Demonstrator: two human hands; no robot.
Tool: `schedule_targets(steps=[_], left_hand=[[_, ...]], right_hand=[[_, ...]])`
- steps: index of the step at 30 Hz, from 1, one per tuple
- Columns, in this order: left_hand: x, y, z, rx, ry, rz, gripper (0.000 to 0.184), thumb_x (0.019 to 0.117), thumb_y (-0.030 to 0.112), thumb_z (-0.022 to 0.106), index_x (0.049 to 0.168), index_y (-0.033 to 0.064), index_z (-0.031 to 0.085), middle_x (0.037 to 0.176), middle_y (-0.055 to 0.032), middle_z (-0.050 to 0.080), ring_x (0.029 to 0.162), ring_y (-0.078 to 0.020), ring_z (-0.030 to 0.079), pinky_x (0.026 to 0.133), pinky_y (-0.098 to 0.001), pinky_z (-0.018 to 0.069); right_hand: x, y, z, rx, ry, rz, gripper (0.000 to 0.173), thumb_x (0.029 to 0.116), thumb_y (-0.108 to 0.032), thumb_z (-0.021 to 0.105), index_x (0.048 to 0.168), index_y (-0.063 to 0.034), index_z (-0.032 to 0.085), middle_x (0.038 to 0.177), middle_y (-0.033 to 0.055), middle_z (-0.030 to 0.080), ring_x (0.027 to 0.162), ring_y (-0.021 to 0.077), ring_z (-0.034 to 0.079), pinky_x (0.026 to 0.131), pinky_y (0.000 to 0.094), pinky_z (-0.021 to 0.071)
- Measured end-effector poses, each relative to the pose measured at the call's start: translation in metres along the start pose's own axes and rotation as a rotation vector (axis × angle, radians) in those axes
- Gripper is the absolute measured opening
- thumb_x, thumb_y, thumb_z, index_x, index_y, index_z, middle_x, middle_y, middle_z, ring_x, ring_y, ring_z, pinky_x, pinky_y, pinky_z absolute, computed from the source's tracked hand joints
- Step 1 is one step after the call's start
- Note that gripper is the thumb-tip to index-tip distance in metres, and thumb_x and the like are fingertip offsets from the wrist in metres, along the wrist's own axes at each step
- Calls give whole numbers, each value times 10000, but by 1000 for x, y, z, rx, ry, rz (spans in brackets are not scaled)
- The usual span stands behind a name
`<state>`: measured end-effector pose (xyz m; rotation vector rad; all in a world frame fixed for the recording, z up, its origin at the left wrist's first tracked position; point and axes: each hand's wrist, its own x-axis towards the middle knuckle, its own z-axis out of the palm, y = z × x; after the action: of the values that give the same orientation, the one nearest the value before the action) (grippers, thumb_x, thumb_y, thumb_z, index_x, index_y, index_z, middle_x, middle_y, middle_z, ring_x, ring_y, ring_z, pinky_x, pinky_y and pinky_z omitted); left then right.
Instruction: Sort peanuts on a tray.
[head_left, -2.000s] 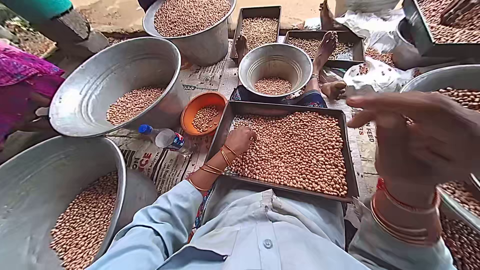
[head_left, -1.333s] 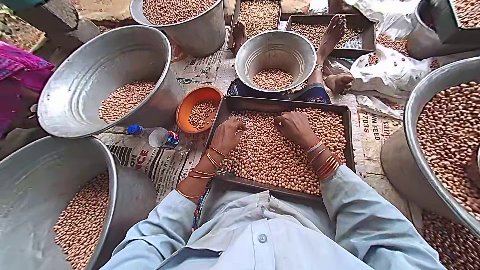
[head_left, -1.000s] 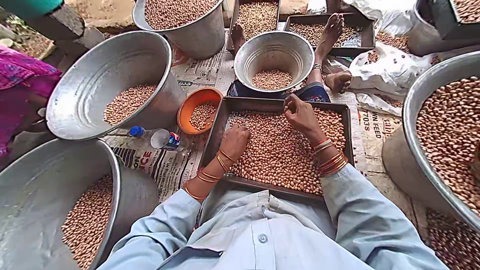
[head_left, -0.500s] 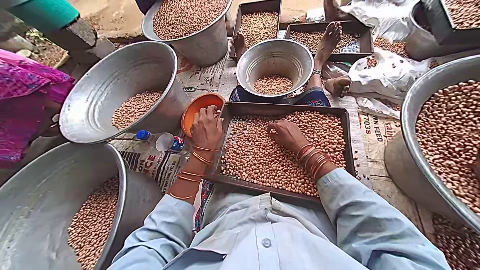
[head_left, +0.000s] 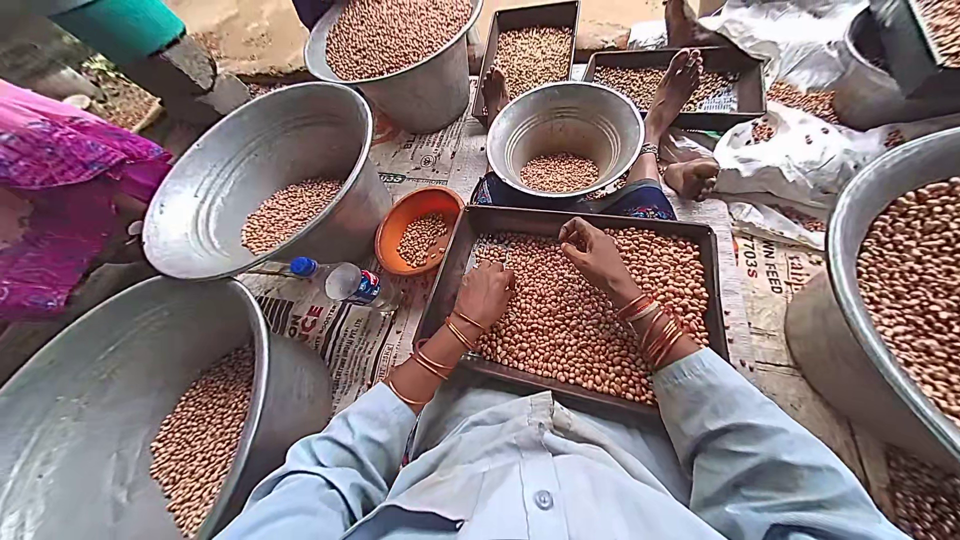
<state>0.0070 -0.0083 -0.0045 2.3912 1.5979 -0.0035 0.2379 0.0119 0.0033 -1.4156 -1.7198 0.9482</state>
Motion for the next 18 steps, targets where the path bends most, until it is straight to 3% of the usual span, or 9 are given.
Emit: schedule_targets(steps=[2,5,7,10,12,14,15,17,18], left_hand=[[-2,2,0,30,-18,-24,165,961,190,707,1055,71,772,1106,-183,705,1116,-391,648,899,-564,537],[-3,3,-4,17,-51,-56,202,965,195,679,1067,44,766,1112,-190,707,1126,-387,652,907,-572,533],[-3,-6,-13,-157,-34,-135,175,957,180,683,1038,48,765,1009,-160,740,999,-342,700,870,-575,543],[-10,-33,-35,-512,98,-303,179,1011,128,618,1163,39,649,987,-182,704,811,-321,701,761,-541,573],[-11,-47,-38,-521,175,-303,209,984,76,602,1191,43,613,947,-181,669,733,-315,661,679,-525,562],[-5,-50,-34,-387,161,-213,174,981,98,653,1139,25,661,815,-151,640,695,-301,614,675,-513,521],[-2,-48,-30,-319,125,-168,158,978,118,679,1096,15,703,810,-149,647,725,-302,617,721,-510,523],[2,-37,-28,-195,-20,-162,199,1001,146,649,1136,35,744,1095,-183,717,1045,-342,688,964,-535,531],[3,-34,-27,-145,-85,-177,234,1015,153,610,1184,53,737,1222,-181,699,1175,-342,660,1035,-533,499]], right_hand=[[-9,-7,18,-116,-127,-141,141,974,-104,651,1096,-70,712,704,66,613,589,198,559,592,422,481],[-20,-15,46,-395,-363,-319,141,965,-129,683,1078,-103,762,931,115,751,862,308,723,783,525,567],[-25,-20,55,-512,-453,-328,146,983,-139,639,1065,-89,749,945,152,734,898,359,716,759,554,546],[-27,-16,57,-529,-472,-308,177,1013,-163,599,1065,-77,744,980,162,730,911,362,714,763,555,547],[-27,-14,55,-512,-470,-289,191,1026,-192,596,1083,-78,738,1003,162,728,940,362,712,787,559,549],[-26,-15,52,-501,-477,-262,201,1029,-195,598,1099,-61,730,1022,173,731,980,370,710,821,569,542],[-25,-16,51,-507,-486,-235,212,1031,-192,590,1113,-55,729,1041,178,732,1006,375,707,846,575,537],[-23,-19,50,-543,-509,-176,235,1037,-193,565,1139,-40,711,1061,199,725,1035,394,697,879,587,523],[-22,-20,50,-557,-512,-152,247,1040,-203,563,1147,-30,703,1064,213,721,1040,409,693,884,596,519]])
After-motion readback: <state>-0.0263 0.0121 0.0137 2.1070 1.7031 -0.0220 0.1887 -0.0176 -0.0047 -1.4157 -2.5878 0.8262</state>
